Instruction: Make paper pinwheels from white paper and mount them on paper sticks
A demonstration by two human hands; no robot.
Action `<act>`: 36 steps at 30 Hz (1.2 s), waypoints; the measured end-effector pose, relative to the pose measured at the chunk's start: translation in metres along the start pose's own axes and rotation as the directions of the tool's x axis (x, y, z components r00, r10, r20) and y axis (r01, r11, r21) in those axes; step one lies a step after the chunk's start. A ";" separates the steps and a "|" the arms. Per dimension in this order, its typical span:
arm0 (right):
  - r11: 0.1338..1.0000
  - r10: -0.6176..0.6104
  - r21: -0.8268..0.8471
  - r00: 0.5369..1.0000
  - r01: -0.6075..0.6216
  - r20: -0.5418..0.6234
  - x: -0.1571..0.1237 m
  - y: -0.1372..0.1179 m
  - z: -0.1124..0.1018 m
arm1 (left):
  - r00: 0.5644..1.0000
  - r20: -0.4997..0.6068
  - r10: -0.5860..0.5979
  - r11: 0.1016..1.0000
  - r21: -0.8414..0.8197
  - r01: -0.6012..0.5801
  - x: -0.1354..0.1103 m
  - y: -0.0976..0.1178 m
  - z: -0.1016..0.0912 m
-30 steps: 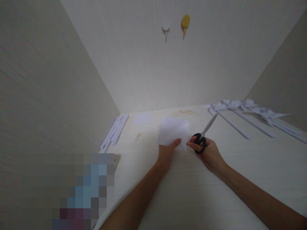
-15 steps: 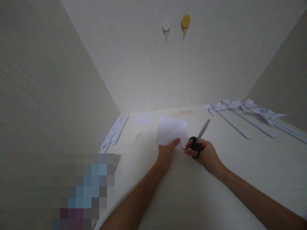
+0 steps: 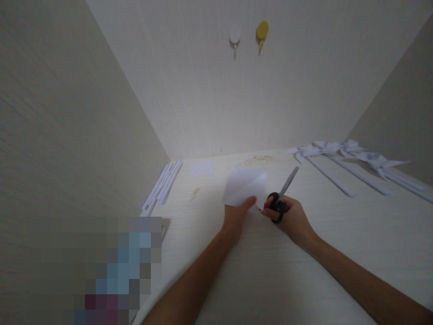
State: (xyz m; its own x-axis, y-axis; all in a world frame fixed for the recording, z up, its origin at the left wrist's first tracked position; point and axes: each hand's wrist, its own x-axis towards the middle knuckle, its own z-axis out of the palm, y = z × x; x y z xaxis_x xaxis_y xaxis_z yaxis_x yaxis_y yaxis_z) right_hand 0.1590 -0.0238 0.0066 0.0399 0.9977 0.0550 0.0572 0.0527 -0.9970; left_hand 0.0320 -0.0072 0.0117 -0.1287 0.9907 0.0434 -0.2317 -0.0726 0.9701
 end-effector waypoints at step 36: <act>1.000 -0.011 0.001 0.996 0.011 -0.090 0.001 0.003 0.000 | 0.999 0.034 -0.031 0.993 0.115 0.027 -0.005 0.002 0.001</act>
State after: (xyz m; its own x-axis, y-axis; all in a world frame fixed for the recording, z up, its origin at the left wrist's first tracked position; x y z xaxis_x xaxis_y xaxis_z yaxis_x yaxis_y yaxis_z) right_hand 0.1595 -0.0224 0.0034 0.1293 0.9891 0.0705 0.0564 0.0636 -0.9964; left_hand 0.0333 -0.0120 0.0137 -0.0888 0.9958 0.0212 -0.1231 -0.0321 0.9919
